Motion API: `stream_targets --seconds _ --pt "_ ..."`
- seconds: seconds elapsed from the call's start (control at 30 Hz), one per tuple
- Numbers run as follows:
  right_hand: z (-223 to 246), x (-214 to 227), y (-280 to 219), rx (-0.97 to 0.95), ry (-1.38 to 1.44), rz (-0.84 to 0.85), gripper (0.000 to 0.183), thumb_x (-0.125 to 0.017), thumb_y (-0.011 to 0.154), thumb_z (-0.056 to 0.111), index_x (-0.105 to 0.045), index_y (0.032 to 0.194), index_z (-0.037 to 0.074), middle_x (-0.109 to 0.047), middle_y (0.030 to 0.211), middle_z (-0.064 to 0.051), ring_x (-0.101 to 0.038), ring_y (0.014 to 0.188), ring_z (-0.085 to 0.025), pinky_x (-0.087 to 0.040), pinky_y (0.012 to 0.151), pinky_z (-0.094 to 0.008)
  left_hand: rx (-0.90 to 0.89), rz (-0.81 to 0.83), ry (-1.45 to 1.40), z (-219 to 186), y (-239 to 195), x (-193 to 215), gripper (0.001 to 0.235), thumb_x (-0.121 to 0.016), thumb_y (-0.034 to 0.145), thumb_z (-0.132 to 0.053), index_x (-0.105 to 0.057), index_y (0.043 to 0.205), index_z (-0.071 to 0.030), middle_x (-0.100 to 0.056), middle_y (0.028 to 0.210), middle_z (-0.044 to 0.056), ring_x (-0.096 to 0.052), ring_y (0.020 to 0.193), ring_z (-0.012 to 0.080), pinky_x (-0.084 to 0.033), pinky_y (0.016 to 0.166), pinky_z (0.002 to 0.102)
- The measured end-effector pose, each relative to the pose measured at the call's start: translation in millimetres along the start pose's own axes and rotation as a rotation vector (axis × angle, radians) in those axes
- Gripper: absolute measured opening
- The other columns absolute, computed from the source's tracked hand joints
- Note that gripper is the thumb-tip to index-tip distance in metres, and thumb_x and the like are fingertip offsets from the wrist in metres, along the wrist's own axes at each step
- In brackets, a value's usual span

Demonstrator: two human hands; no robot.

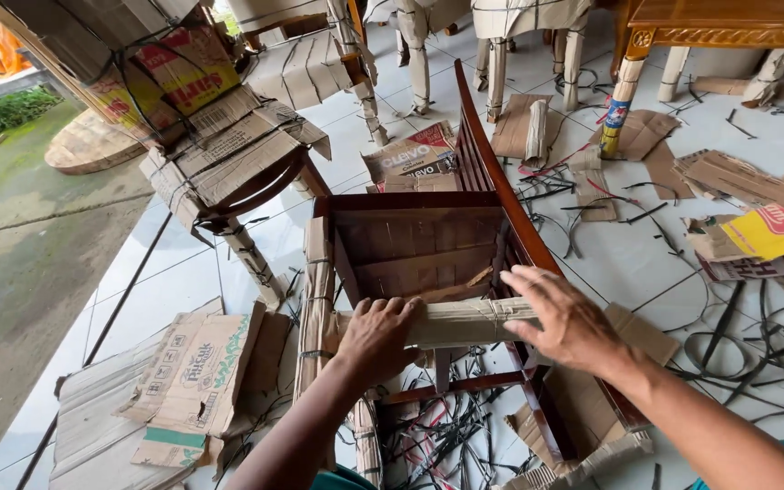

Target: The person wraps cardboard around the legs of a wooden chair and secures it with black plastic ties. They use red-handled shears to cut the ties and place additional cardboard pieces on the chair seat.

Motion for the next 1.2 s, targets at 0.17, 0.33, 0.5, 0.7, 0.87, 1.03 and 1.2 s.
stream_targets --seconds 0.17,0.33,0.5,0.7,0.87,1.03,1.2 --pt "-8 -56 17 -0.028 -0.106 0.348 0.080 -0.055 0.097 0.060 -0.029 0.159 0.017 -0.045 0.152 -0.020 -0.046 0.142 -0.036 -0.034 0.119 -0.058 -0.009 0.055 0.095 20 30 -44 0.073 -0.077 0.083 -0.041 -0.046 0.142 -0.013 -0.066 0.118 0.011 -0.067 0.109 0.0323 -0.053 0.087 0.046" --pt "-38 -110 25 0.034 -0.131 0.370 0.078 -0.062 0.093 0.060 -0.037 0.152 0.016 -0.061 0.130 -0.013 -0.064 0.124 -0.030 -0.046 0.111 -0.051 -0.038 0.076 0.051 11 25 -13 0.061 -0.078 0.083 -0.033 -0.054 0.134 -0.009 -0.072 0.108 0.014 -0.075 0.096 0.0342 -0.060 0.075 0.044" --pt "-12 -85 30 0.170 -0.158 0.214 0.068 -0.058 0.093 0.053 -0.040 0.149 0.019 -0.067 0.099 -0.010 -0.076 0.084 -0.027 -0.064 0.077 -0.042 -0.058 0.038 0.047 2 18 10 0.061 -0.078 0.082 -0.041 -0.055 0.129 -0.010 -0.073 0.105 0.013 -0.076 0.088 0.0340 -0.061 0.067 0.044" --pt "27 -70 27 0.431 -0.275 -0.089 0.067 -0.070 0.088 0.045 -0.049 0.142 0.013 -0.060 0.116 -0.009 -0.069 0.102 -0.027 -0.062 0.078 -0.040 -0.201 -0.079 0.126 -9 36 -25 0.059 -0.074 0.086 -0.042 -0.054 0.131 -0.009 -0.066 0.114 0.012 -0.074 0.096 0.0347 -0.063 0.073 0.045" --pt "-21 -123 35 0.317 -0.166 0.049 0.055 -0.057 0.095 0.055 -0.053 0.134 0.016 -0.067 0.105 -0.006 -0.071 0.100 -0.024 -0.062 0.081 -0.037 -0.229 -0.031 -0.053 -10 33 1 0.047 -0.065 0.095 -0.036 -0.059 0.129 -0.003 -0.068 0.111 0.016 -0.074 0.096 0.0393 -0.063 0.074 0.049" --pt "8 -83 49 0.152 0.083 0.329 0.063 -0.035 0.099 0.065 -0.056 0.134 0.018 -0.073 0.103 -0.012 -0.076 0.097 -0.027 -0.063 0.086 -0.042 -0.184 0.037 -0.217 3 39 -6 0.044 -0.053 0.099 -0.049 -0.064 0.116 -0.010 -0.071 0.107 0.013 -0.074 0.096 0.0408 -0.060 0.083 0.054" --pt "19 -69 50 0.085 0.093 0.341 0.061 -0.028 0.101 0.062 -0.056 0.133 0.019 -0.074 0.110 -0.013 -0.076 0.102 -0.032 -0.060 0.092 -0.046 -0.081 0.137 -0.286 5 36 11 0.048 -0.046 0.099 -0.056 -0.070 0.109 -0.015 -0.075 0.094 0.014 -0.074 0.097 0.0401 -0.058 0.086 0.052"
Point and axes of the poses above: each hand's wrist, its own y-axis towards the middle knuckle, its own x-axis out of the back of the hand, z = x × y, the point moved 8 cm from there along y, towards the middle knuckle
